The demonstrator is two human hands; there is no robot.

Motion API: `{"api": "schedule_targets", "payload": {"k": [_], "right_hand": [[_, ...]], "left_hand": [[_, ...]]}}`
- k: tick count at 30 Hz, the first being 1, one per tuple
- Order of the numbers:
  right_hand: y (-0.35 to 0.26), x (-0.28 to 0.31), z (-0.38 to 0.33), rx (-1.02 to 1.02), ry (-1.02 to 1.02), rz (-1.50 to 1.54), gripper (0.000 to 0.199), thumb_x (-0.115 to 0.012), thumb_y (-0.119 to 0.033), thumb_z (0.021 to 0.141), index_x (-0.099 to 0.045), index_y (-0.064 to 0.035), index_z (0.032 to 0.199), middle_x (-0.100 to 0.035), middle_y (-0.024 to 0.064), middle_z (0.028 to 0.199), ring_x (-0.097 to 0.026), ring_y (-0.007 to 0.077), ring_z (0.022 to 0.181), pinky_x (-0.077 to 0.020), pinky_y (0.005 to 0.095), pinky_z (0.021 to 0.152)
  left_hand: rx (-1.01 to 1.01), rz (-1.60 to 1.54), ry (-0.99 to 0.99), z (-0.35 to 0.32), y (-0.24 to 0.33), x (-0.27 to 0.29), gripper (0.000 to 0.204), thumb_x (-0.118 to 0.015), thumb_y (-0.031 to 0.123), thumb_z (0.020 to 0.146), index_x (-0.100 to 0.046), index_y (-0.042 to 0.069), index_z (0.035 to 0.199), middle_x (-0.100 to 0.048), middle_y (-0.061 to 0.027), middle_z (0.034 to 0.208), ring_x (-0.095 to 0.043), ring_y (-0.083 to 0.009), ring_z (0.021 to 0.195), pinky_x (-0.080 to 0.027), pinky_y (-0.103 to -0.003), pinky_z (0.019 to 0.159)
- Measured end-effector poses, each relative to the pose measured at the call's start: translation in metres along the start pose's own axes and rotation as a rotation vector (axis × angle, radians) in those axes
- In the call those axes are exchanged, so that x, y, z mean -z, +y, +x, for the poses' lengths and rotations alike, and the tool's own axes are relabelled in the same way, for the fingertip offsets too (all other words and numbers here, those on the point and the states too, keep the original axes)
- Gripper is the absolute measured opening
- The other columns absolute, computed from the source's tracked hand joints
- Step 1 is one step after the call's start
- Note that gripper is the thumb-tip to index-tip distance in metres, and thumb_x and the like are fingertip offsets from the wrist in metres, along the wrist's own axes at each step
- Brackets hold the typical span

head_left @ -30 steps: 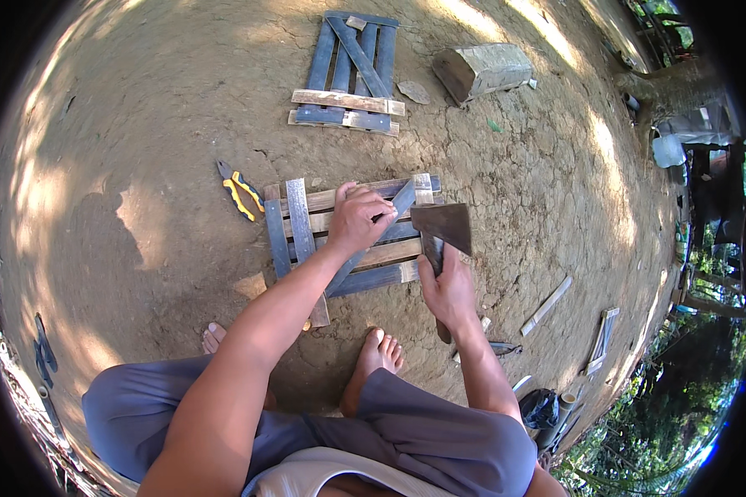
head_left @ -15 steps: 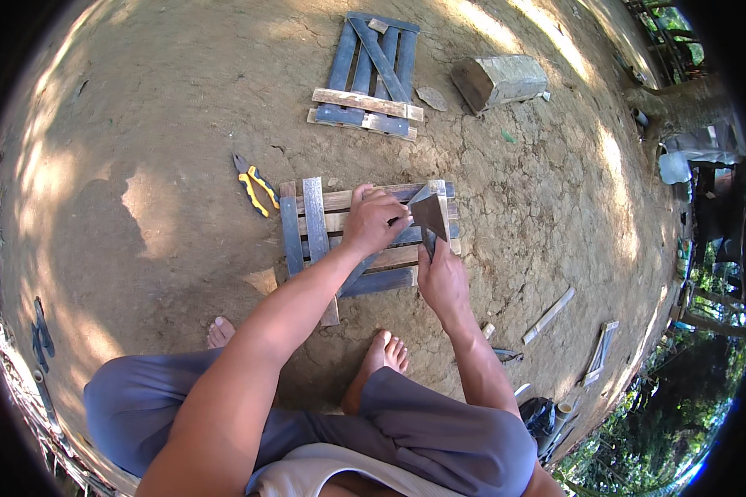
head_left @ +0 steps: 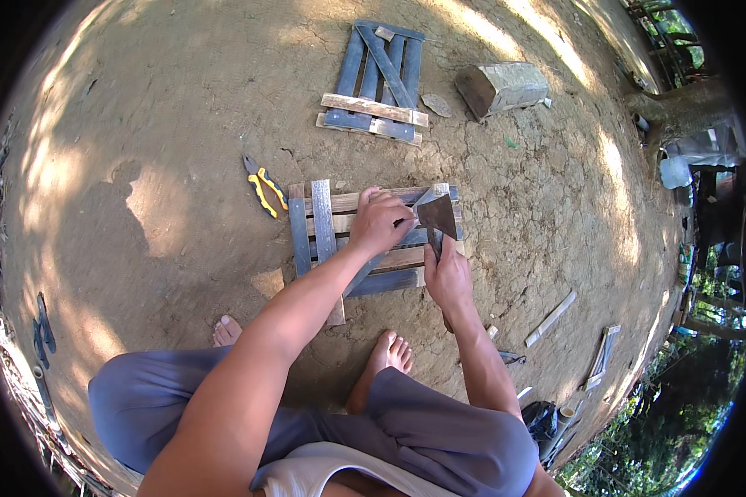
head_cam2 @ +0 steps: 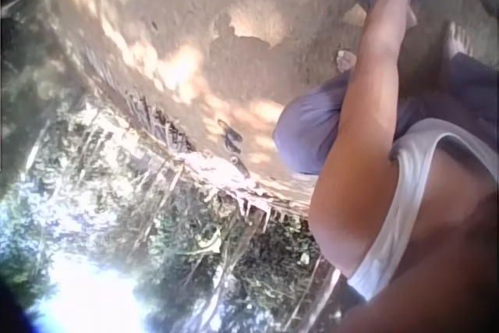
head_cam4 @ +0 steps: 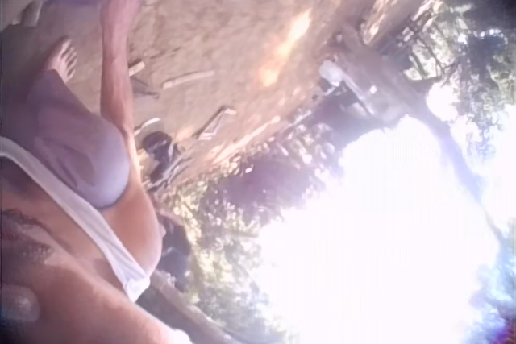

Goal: The person aligns and hammers bamboo slats into a frame with an axe, then measures and marks wood pieces before sawing them.

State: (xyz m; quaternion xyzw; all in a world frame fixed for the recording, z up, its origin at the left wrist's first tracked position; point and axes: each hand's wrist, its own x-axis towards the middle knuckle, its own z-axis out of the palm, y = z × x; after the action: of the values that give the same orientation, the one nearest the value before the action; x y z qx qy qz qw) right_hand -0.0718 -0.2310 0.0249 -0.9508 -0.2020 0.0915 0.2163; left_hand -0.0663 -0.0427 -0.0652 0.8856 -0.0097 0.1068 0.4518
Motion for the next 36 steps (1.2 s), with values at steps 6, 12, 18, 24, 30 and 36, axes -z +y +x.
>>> {"api": "schedule_targets", "payload": {"k": [6,12,18,24,30,36], "right_hand": [[-0.028,0.032,-0.012,-0.173,-0.012,0.335,0.055,-0.060,-0.016,0.101,-0.035,0.0058,0.146,-0.069,0.0316,0.089,-0.067,0.0527,0.081,-0.0529,0.0540,0.072],[-0.008,0.023,-0.033,-0.115,-0.010,0.090,0.057,-0.059,-0.016,0.102,-0.036,0.0023,0.150,-0.068,0.0329,0.108,-0.067,0.0535,0.093,-0.0520,0.0578,0.079],[-0.027,0.012,-0.030,0.003,0.110,0.141,0.044,-0.062,-0.016,0.102,-0.049,0.0055,0.138,-0.068,0.0332,0.101,-0.067,0.0526,0.085,-0.0529,0.0566,0.070],[-0.027,0.001,-0.030,-0.044,0.091,0.047,0.040,-0.060,-0.018,0.103,-0.050,0.0069,0.133,-0.067,0.0363,0.102,-0.068,0.0541,0.085,-0.0533,0.0576,0.069],[-0.028,0.012,-0.006,-0.078,0.076,0.102,0.044,-0.058,-0.014,0.104,-0.045,0.0077,0.139,-0.067,0.0352,0.100,-0.067,0.0533,0.086,-0.0527,0.0558,0.073],[-0.017,0.003,-0.038,0.172,0.302,0.012,0.037,-0.062,-0.015,0.102,-0.052,0.0086,0.129,-0.066,0.0337,0.104,-0.066,0.0519,0.087,-0.0511,0.0547,0.073]], "left_hand": [[-0.008,0.021,0.112,0.006,-0.030,0.021,0.022,-0.073,0.023,0.091,-0.077,0.010,0.108,-0.075,-0.0065,0.112,-0.063,-0.0257,0.122,-0.025,-0.051,0.122],[0.360,0.382,-0.152,-0.010,-0.013,0.025,0.083,-0.066,0.050,0.095,-0.035,0.010,0.161,-0.018,-0.0233,0.170,-0.006,-0.0396,0.160,-0.005,-0.068,0.123],[0.511,0.429,-0.588,-0.006,0.004,0.070,0.132,-0.073,0.077,0.075,-0.004,0.015,0.169,0.009,-0.0214,0.174,0.017,-0.0389,0.160,0.012,-0.079,0.113],[0.564,0.426,-0.600,-0.003,0.013,0.070,0.128,-0.075,0.074,0.077,-0.004,0.022,0.169,0.008,-0.0195,0.175,0.016,-0.0371,0.160,0.011,-0.078,0.115],[0.602,0.423,-0.631,0.005,0.016,0.074,0.126,-0.076,0.072,0.077,-0.004,0.026,0.169,0.009,-0.0186,0.175,0.016,-0.0371,0.160,0.012,-0.078,0.115],[0.581,0.405,-0.624,0.004,0.013,0.072,0.127,-0.076,0.074,0.075,-0.005,0.026,0.169,0.009,-0.0194,0.175,0.017,-0.0376,0.160,0.012,-0.079,0.114]]}}
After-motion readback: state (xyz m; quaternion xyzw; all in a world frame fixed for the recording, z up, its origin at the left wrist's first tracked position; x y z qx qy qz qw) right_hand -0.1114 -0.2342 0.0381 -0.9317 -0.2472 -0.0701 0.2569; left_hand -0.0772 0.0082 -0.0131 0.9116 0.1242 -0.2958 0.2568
